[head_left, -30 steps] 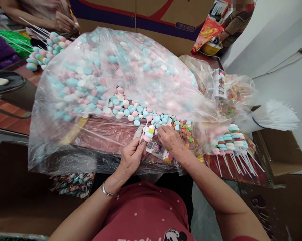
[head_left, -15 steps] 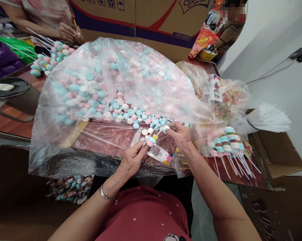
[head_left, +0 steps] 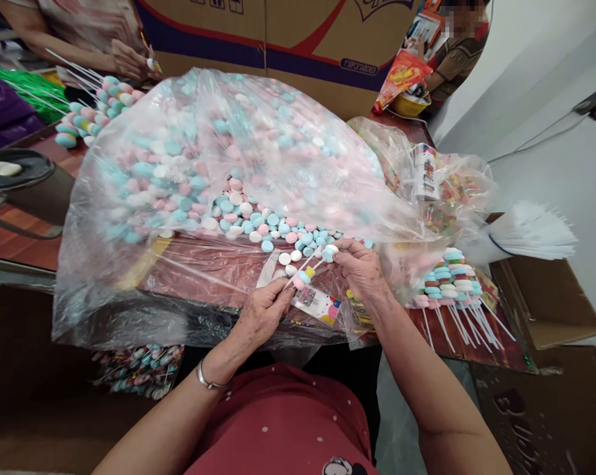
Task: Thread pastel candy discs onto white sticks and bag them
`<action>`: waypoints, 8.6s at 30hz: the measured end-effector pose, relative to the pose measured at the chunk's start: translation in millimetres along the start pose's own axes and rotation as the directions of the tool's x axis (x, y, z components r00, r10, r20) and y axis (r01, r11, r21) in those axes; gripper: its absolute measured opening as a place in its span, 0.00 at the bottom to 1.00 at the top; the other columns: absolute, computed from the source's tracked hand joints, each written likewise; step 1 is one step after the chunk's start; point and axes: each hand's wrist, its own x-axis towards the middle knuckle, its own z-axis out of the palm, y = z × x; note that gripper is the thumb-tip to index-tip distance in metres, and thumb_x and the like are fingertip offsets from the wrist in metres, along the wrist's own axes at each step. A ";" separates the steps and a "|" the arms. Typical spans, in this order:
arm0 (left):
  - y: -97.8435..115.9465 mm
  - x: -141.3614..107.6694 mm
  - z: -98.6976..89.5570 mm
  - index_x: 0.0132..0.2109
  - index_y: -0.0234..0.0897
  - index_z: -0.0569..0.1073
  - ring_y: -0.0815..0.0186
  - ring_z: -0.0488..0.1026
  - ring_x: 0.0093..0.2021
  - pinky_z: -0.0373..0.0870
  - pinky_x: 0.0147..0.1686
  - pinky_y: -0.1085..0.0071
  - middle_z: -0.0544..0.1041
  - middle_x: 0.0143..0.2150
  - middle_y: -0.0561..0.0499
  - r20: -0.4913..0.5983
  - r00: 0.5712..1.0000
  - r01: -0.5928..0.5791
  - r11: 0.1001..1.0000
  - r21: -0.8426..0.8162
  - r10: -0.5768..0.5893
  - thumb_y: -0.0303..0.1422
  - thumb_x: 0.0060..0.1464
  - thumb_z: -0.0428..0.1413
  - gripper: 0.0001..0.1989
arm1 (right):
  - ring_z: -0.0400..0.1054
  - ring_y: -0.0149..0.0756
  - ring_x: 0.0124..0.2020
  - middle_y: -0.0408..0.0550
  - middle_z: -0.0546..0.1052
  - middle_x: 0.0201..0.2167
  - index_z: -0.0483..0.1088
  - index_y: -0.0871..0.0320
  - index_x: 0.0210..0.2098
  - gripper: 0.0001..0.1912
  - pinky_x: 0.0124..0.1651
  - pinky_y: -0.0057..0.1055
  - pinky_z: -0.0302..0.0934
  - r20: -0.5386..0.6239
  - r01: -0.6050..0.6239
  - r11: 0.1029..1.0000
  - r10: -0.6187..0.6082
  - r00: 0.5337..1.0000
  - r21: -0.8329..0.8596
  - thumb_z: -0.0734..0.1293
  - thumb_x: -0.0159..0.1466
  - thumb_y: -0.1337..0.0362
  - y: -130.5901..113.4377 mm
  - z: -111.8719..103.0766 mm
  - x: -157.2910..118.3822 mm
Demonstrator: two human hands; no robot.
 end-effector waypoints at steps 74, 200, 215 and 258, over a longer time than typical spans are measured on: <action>5.0 -5.6 -3.5 0.25 0.38 0.67 0.70 0.61 0.24 0.58 0.27 0.74 0.64 0.21 0.56 -0.015 0.999 -0.049 0.997 0.063 0.050 0.39 0.59 0.50 0.16 | 0.71 0.41 0.37 0.51 0.78 0.33 0.73 0.57 0.36 0.11 0.43 0.36 0.65 0.422 0.420 -0.093 -0.388 0.820 -0.903 0.60 0.63 0.73 16.7 -75.5 -63.9; 1.1 -5.3 -2.5 0.28 0.36 0.73 0.71 0.60 0.23 0.57 0.24 0.76 0.65 0.20 0.57 -0.083 0.992 -0.101 0.995 -0.016 0.099 0.40 0.58 0.54 0.14 | 0.71 0.39 0.37 0.49 0.77 0.33 0.68 0.54 0.32 0.06 0.44 0.35 0.65 0.340 0.458 0.228 -0.414 0.844 -0.859 0.61 0.63 0.70 32.8 -36.2 -33.6; -1.9 -2.6 -3.6 0.36 0.35 0.80 0.71 0.61 0.24 0.59 0.26 0.76 0.68 0.22 0.57 0.000 0.989 -0.144 0.984 0.104 0.145 0.38 0.59 0.53 0.14 | 0.75 0.30 0.32 0.39 0.81 0.30 0.74 0.54 0.33 0.15 0.38 0.28 0.71 -0.142 0.120 0.983 -0.100 0.985 0.141 0.77 0.46 0.65 20.7 -7.8 -24.2; 4.3 -2.1 -1.1 0.26 0.36 0.70 0.72 0.59 0.21 0.56 0.23 0.75 0.64 0.20 0.57 -0.082 0.996 -0.046 0.998 -0.040 0.043 0.38 0.58 0.53 0.14 | 0.68 0.40 0.60 0.47 0.70 0.62 0.60 0.50 0.66 0.28 0.61 0.39 0.65 0.259 0.396 0.734 -0.301 0.918 -0.552 0.62 0.67 0.56 22.5 -2.5 -44.0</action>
